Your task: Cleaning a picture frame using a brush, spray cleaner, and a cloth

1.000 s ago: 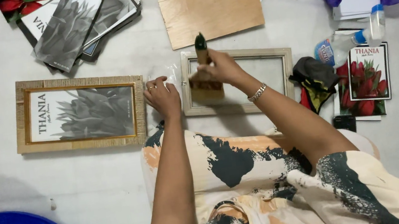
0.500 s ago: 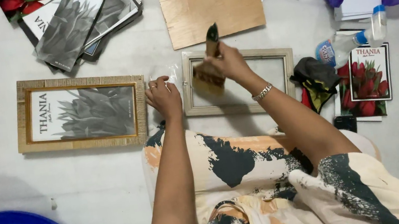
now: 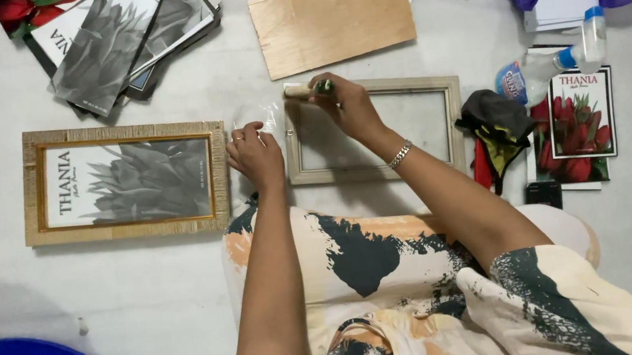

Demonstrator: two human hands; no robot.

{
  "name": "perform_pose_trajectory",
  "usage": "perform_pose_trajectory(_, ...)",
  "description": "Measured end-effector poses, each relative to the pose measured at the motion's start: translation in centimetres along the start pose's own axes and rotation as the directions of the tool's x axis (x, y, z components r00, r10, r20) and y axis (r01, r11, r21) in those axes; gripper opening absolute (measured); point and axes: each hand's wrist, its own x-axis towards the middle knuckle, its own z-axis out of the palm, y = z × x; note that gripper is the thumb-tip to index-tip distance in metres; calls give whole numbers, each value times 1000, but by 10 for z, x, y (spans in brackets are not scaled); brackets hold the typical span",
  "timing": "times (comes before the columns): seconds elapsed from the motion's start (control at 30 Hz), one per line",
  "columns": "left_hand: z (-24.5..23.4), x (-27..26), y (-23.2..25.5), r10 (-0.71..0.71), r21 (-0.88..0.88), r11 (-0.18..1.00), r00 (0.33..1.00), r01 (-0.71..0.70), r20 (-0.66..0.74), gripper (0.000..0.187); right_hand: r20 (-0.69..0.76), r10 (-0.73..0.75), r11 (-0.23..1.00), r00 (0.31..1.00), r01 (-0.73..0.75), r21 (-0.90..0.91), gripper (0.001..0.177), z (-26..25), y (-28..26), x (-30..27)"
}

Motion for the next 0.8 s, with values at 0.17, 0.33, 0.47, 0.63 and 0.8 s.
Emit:
perform_pose_trajectory(0.17, 1, 0, -6, 22, 31, 999, 1000, -22, -15, 16, 46, -21, 997, 999, 25, -69, 27, -3, 6, -15)
perform_pose_trajectory(0.33, -4, 0, -3, 50, 36, 998, 998, -49, -29, 16, 116, 45, 985, 992, -25, -169, 30, -64, 39, -33)
perform_pose_trajectory(0.47, -1, 0, -5, 60, 42, 997, 997, -59, -40, 16, 135, 187, 916, 973, -122, -383, 26, -135, 49, -52)
perform_pose_trajectory(0.63, 2, -1, -9, 69, 31, 997, 997, -68, -37, 16, 68, 264, 783, 962, -173, -597, 40, -194, 56, -65)
perform_pose_trajectory(0.8, 9, 1, -16, 54, 53, 997, 998, -53, -27, 18, 55, 203, 837, 978, -144, -527, 43, -182, 17, -53)
